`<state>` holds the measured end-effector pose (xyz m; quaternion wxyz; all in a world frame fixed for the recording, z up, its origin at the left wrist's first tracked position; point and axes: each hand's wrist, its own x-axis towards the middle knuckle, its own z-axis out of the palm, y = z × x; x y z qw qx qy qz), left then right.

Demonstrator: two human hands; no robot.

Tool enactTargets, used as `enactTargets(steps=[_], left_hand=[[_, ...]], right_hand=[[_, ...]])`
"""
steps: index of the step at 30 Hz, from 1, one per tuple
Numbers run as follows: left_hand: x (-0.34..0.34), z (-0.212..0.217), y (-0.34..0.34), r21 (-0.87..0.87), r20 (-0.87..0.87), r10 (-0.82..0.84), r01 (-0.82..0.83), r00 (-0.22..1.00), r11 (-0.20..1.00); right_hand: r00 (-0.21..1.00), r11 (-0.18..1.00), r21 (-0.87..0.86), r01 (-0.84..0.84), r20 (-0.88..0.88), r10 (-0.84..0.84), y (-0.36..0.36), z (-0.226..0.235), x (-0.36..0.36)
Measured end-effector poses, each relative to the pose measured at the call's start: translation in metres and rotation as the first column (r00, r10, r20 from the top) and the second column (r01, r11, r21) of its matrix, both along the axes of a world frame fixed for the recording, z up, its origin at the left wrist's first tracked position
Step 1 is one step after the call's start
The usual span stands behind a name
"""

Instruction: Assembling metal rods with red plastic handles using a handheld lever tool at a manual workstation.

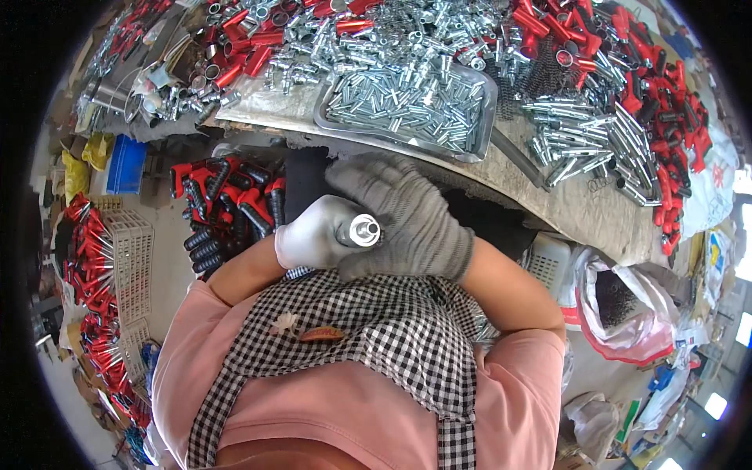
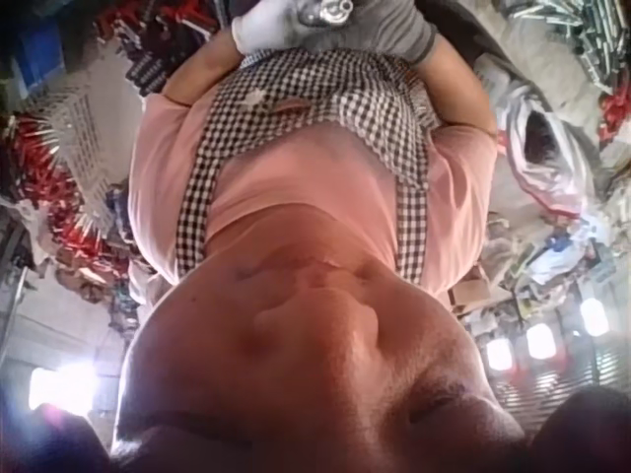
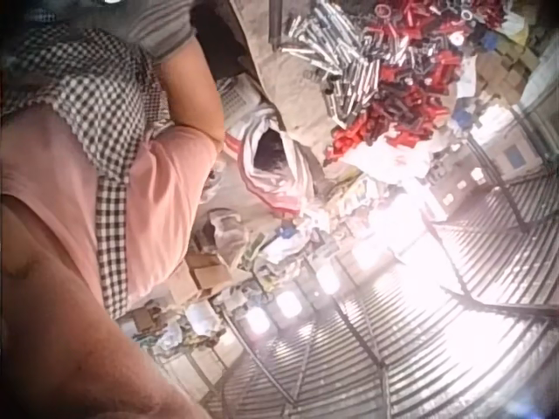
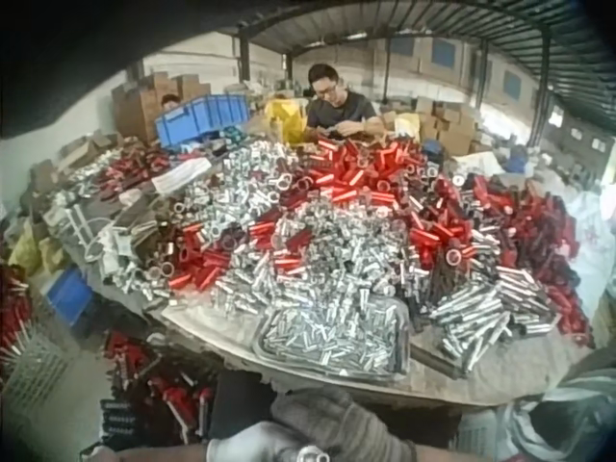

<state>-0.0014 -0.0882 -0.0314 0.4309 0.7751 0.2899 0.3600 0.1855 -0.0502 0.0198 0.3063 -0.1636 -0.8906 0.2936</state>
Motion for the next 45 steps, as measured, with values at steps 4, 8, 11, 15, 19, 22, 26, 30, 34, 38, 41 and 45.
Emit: enactTargets(steps=[4,8,11,15,19,22,26,30,34,38,41,45], left_hand=[[-0.002,0.014,0.0,-0.288,-0.036,-0.009,-0.002,0.999,0.958],[-0.005,0.011,0.004,-0.212,-0.121,-0.101,0.074,0.987,0.975],[-0.004,0.003,0.002,-0.345,-0.119,-0.09,0.044,0.989,0.938],[-0.003,-0.007,0.006,-0.276,-0.11,-0.102,0.068,0.989,0.959],[-0.002,-0.011,0.008,-0.231,-0.068,-0.114,0.095,0.991,0.968],[-0.004,0.001,0.017,-0.287,-0.254,-0.242,0.166,0.937,0.943],[-0.003,-0.019,0.02,-0.231,-0.077,-0.269,0.245,0.96,0.942],[0.0,-0.021,0.016,-0.305,-0.04,-0.188,0.168,0.981,0.938],[-0.001,0.006,0.015,-0.383,-0.284,-0.197,0.077,0.938,0.921],[0.001,-0.012,0.01,-0.203,-0.142,-0.09,0.06,0.986,0.977],[0.002,-0.011,0.01,-0.178,-0.113,-0.066,0.046,0.991,0.983],[-0.001,-0.002,0.013,-0.267,-0.036,-0.087,0.075,0.996,0.961]], right_hand=[[0.976,0.944,-0.26,0.205,0.121,-0.178,0.003,0.027,0.021],[0.944,0.984,-0.005,0.18,0.282,-0.171,-0.01,0.029,0.02],[0.956,0.987,0.055,0.148,0.249,-0.158,-0.008,0.034,0.018],[0.981,0.992,0.007,-0.125,0.152,0.123,0.008,0.029,0.017],[0.963,0.985,-0.003,-0.172,0.208,0.169,0.011,0.025,0.019],[0.959,0.963,0.134,-0.234,0.195,0.206,0.012,0.03,0.017],[0.951,0.954,0.129,-0.272,0.188,0.246,0.014,0.028,0.016],[0.919,0.971,0.165,-0.173,0.381,0.099,0.01,0.045,0.013],[0.885,0.994,0.1,-0.037,0.465,-0.013,0.004,0.046,0.014],[0.812,0.948,0.296,0.12,0.519,-0.265,-0.004,0.033,0.017],[0.798,0.903,0.413,0.116,0.503,-0.332,-0.004,0.039,0.014],[0.85,0.939,0.313,0.141,0.447,-0.277,-0.003,0.046,0.017]])
